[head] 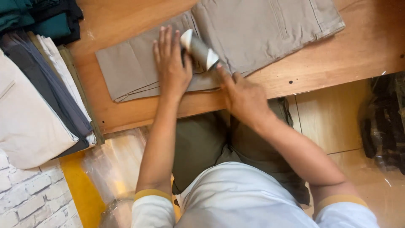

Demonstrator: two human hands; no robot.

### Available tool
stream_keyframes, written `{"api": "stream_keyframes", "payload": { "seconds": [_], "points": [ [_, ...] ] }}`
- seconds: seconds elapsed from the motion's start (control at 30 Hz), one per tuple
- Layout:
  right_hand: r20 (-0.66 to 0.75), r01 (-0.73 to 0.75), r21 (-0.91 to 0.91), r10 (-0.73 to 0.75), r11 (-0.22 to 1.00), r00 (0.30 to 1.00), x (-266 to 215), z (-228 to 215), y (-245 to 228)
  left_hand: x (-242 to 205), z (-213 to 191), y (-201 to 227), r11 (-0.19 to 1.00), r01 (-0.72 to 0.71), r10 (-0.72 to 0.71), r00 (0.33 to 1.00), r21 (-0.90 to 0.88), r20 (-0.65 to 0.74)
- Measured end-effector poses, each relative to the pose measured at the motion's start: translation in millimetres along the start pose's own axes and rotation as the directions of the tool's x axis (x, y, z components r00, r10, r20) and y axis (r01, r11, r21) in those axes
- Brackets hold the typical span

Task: Using a lint roller to clean folded pants and then packaging them into clear plastic bags.

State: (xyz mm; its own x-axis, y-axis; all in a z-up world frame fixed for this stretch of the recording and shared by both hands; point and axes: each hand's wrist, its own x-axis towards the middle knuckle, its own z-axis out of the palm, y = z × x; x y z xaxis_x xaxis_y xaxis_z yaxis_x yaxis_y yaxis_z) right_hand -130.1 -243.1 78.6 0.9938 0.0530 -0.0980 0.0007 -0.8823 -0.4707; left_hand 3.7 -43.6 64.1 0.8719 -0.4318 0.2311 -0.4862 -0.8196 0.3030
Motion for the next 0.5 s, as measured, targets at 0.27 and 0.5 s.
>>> {"api": "stream_keyframes", "payload": {
  "seconds": [0.27,0.5],
  "points": [
    [-0.509,-0.401,-0.289,0.215,0.869,0.834,25,-65,138,2,14,8,0.999,-0.008,0.011,0.998,0.05,-0.065],
    [-0.299,0.007,-0.309,-0.103,0.951,0.949,10,12,36,0,16,6,0.998,-0.052,0.056,0.992,0.045,-0.109]
  ]
}}
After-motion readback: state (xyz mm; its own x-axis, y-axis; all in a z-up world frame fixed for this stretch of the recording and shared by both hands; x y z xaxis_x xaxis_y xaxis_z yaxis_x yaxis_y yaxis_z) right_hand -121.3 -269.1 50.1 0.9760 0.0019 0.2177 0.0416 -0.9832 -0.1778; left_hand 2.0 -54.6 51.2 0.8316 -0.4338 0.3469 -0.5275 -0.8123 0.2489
